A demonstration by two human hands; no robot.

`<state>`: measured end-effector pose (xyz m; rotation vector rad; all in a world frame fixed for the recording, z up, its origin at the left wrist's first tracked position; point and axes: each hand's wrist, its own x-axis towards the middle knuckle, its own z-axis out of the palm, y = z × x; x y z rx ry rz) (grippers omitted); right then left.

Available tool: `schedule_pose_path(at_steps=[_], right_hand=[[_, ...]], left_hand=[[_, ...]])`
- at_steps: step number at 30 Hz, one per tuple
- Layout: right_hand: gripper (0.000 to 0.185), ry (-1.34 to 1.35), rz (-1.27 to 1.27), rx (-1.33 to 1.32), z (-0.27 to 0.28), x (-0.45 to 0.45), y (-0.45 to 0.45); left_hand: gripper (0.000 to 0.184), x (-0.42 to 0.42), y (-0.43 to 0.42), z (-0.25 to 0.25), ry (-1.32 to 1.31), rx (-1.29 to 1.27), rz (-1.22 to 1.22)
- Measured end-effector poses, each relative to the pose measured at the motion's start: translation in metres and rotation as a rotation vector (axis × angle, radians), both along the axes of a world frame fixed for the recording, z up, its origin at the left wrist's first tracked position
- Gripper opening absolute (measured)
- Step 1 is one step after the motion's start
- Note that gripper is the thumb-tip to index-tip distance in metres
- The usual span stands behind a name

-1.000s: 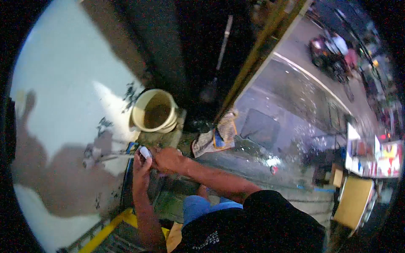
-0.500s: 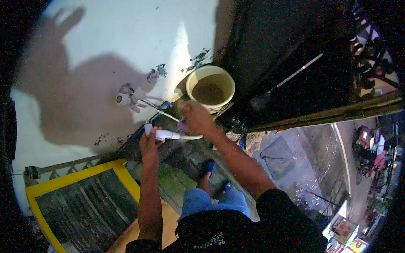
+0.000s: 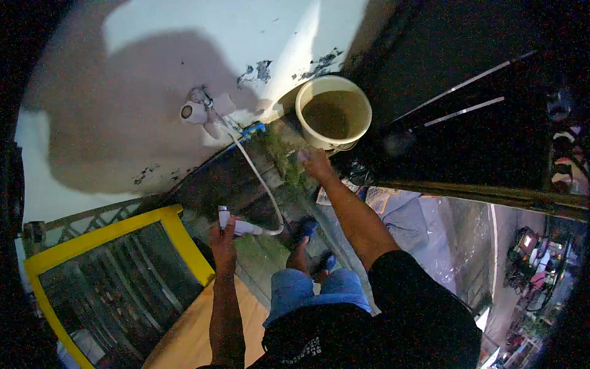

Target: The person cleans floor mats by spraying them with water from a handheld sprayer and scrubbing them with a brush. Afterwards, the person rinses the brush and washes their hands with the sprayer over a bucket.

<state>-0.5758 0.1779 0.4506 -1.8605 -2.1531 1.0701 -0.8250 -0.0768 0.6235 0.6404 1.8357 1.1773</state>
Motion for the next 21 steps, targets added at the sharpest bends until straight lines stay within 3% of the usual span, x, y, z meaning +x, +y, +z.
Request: schedule_pose_path(at_steps=[1, 4, 7, 9, 12, 14, 16, 19, 21], right_hand=[[0.047, -0.005, -0.039, -0.072, -0.013, -0.004, -0.002], [0.048, -0.063, 0.084, 0.147, -0.030, -0.013, -0.016], [0.048, -0.141, 0.198, 0.300, -0.152, -0.006, -0.008], [0.046, -0.194, 0.295, 0.204, -0.168, -0.009, 0.008], [0.042, 0.299, -0.065, 0.045, -0.212, -0.035, 0.043], [0.043, -0.052, 0.245, 0.215, -0.185, -0.043, 0.063], [0.040, -0.004, 0.222, 0.299, -0.217, -0.048, 0.087], [0.064, -0.067, 0.163, 0.286, -0.214, -0.052, 0.093], [0.057, 0.254, 0.028, 0.064, -0.123, -0.064, 0.072]], left_hand=[[0.031, 0.000, -0.002, -0.003, 0.016, -0.034, -0.014], [0.030, 0.007, -0.002, -0.010, 0.063, -0.067, -0.015], [0.031, 0.016, -0.004, -0.033, -0.032, -0.062, 0.026], [0.032, 0.022, -0.002, -0.056, -0.124, -0.060, 0.047], [0.033, 0.029, 0.008, -0.083, -0.203, -0.097, 0.049], [0.033, 0.035, 0.021, -0.093, -0.218, -0.161, 0.054], [0.031, 0.041, 0.034, -0.096, -0.231, -0.184, 0.034], [0.029, 0.051, 0.049, -0.103, -0.269, -0.195, 0.059], [0.033, 0.056, 0.064, -0.108, -0.297, -0.179, 0.098]])
